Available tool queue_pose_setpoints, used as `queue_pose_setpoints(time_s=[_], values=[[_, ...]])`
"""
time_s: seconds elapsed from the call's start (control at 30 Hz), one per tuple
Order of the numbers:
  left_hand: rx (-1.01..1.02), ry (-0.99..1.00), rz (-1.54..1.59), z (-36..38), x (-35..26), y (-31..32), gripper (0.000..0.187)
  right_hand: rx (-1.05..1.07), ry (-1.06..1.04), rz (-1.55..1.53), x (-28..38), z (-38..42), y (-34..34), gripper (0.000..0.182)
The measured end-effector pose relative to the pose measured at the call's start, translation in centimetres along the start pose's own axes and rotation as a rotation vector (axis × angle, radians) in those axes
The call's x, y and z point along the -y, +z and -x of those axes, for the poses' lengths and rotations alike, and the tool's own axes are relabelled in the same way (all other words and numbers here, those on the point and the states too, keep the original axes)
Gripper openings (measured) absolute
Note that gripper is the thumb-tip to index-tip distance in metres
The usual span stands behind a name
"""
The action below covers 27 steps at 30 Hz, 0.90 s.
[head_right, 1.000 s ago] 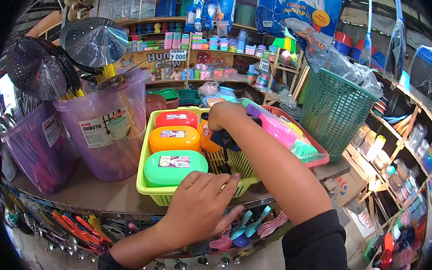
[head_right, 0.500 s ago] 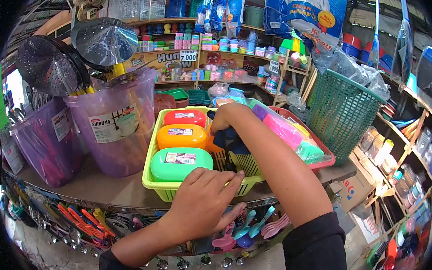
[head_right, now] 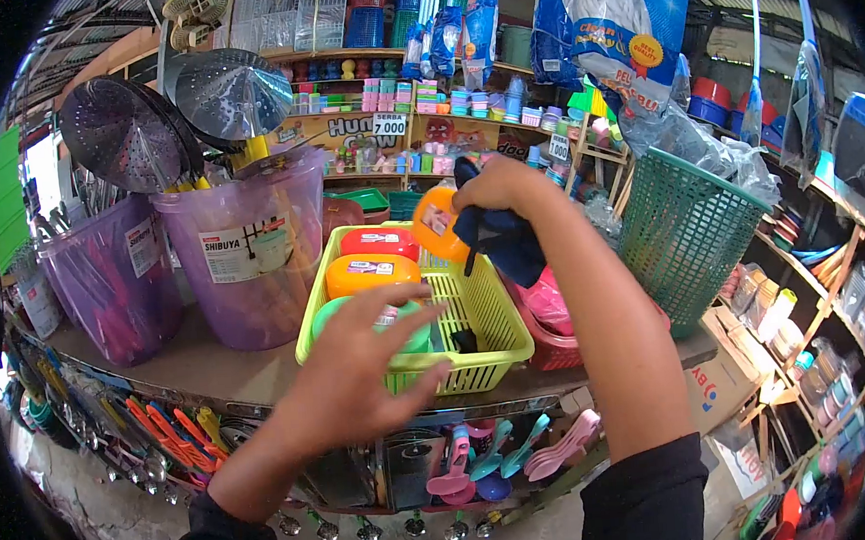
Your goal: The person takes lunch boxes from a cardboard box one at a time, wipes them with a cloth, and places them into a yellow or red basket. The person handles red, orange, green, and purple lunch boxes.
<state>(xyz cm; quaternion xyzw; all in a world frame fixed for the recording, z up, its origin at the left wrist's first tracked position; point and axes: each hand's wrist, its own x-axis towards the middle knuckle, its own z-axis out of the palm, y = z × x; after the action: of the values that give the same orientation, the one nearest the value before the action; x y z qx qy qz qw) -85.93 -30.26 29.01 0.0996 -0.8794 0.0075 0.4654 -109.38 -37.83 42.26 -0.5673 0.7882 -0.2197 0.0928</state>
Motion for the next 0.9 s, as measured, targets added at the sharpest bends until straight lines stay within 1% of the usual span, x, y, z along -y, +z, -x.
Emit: queue_pose_setpoints(time_s=[0.03, 0.07, 0.1, 0.13, 0.2, 0.23, 0.27, 0.33, 0.37, 0.4, 0.43, 0.47, 0.5, 0.53, 0.6, 0.63, 0.67, 0.7, 0.73, 0.77, 0.83, 0.87, 0.9], values=[[-0.004, -0.103, -0.002, 0.0, 0.6, -1.0, 0.045, 0.001, -0.004, -0.004, -0.1, 0.4, -0.4, 0.066], [-0.006, -0.206, -0.005, 0.1, 1.2, -2.0, 0.043, 0.107, -0.025, -0.202, -0.3, 0.7, -0.7, 0.068], [-0.032, -0.250, -0.035, 0.2, 2.0, -2.6, 0.042, 0.214, -0.046, -0.401, -0.5, 0.8, -0.7, 0.072], [-0.058, -0.294, -0.065, 0.3, 2.9, -3.1, 0.041, 0.217, -0.049, -0.408, -1.3, -0.2, 0.1, 0.072], [-0.068, -0.317, -0.083, 0.9, 5.9, -3.2, 0.042, 0.285, -0.094, -0.491, -2.8, -3.3, 2.4, 0.059], [-0.084, -0.340, -0.096, 0.9, 7.2, -3.1, 0.043, 0.223, -0.127, -0.492, -1.8, -1.5, 2.9, 0.060], [-0.084, -0.341, -0.102, 0.8, 8.0, -3.0, 0.043, 0.226, -0.133, -0.493, -1.5, -2.0, 3.4, 0.060], [0.048, -0.497, -0.105, 0.6, 9.1, -3.0, 0.046, 0.410, -0.103, -0.500, -1.0, -3.4, 4.4, 0.062], [0.043, -0.498, -0.111, 0.3, 9.2, -3.1, 0.046, 0.319, -0.119, -0.336, -0.6, -4.0, 4.9, 0.067], [0.133, -0.559, -0.155, 0.1, 9.2, -3.0, 0.046, 0.322, -0.128, -0.334, -0.6, -4.3, 5.1, 0.067], [0.223, -0.621, -0.198, -0.1, 9.2, -3.1, 0.047, 0.230, -0.192, -0.245, -0.1, -3.5, 5.2, 0.069], [0.217, -0.627, -0.204, -0.1, 9.4, -3.1, 0.047, 0.138, -0.255, -0.157, 0.4, -2.9, 5.2, 0.071], [0.209, -0.617, -0.183, 0.0, 9.6, -3.1, 0.047, 0.142, -0.251, -0.150, 0.5, -3.0, 5.2, 0.078], [0.202, -0.607, -0.160, -0.1, 9.6, -3.1, 0.047, 0.148, -0.255, -0.149, 0.7, -2.9, 5.0, 0.078], [0.227, -0.620, -0.162, -0.3, 9.0, -3.5, 0.048, 0.297, -0.246, -0.085, 0.9, -2.6, 4.7, 0.082], [0.252, -0.626, -0.162, -0.5, 8.8, -3.7, 0.049, 0.301, -0.246, -0.086, 1.1, -2.6, 4.7, 0.082], [0.255, -0.630, -0.160, -0.3, 9.2, -3.4, 0.049, 0.377, -0.259, -0.055, 1.2, -2.6, 4.7, 0.085], [0.235, -0.578, -0.155, -0.1, 10.0, -2.8, 0.049, 0.453, -0.270, -0.025, 1.2, -2.5, 4.8, 0.088], [0.216, -0.525, -0.150, -0.1, 10.3, -2.5, 0.049, 0.455, -0.265, -0.027, 1.4, -2.0, 4.8, 0.088], [0.222, -0.524, -0.144, -0.3, 10.6, -2.2, 0.049, 0.424, -0.324, 0.020, 1.6, -1.4, 5.0, 0.084], [0.227, -0.527, 0.014, -1.0, 10.8, -1.8, 0.049, 0.323, -0.419, 0.144, 2.0, -0.1, 5.2, 0.072], [0.233, -0.523, 0.020, -1.2, 10.6, -1.6, 0.049, 0.323, -0.411, 0.142, 1.9, -0.1, 5.4, 0.072], [0.263, -0.554, 0.095, -1.4, 10.4, -1.5, 0.048, 0.205, -0.405, 0.221, 1.8, -0.4, 5.6, 0.072]])
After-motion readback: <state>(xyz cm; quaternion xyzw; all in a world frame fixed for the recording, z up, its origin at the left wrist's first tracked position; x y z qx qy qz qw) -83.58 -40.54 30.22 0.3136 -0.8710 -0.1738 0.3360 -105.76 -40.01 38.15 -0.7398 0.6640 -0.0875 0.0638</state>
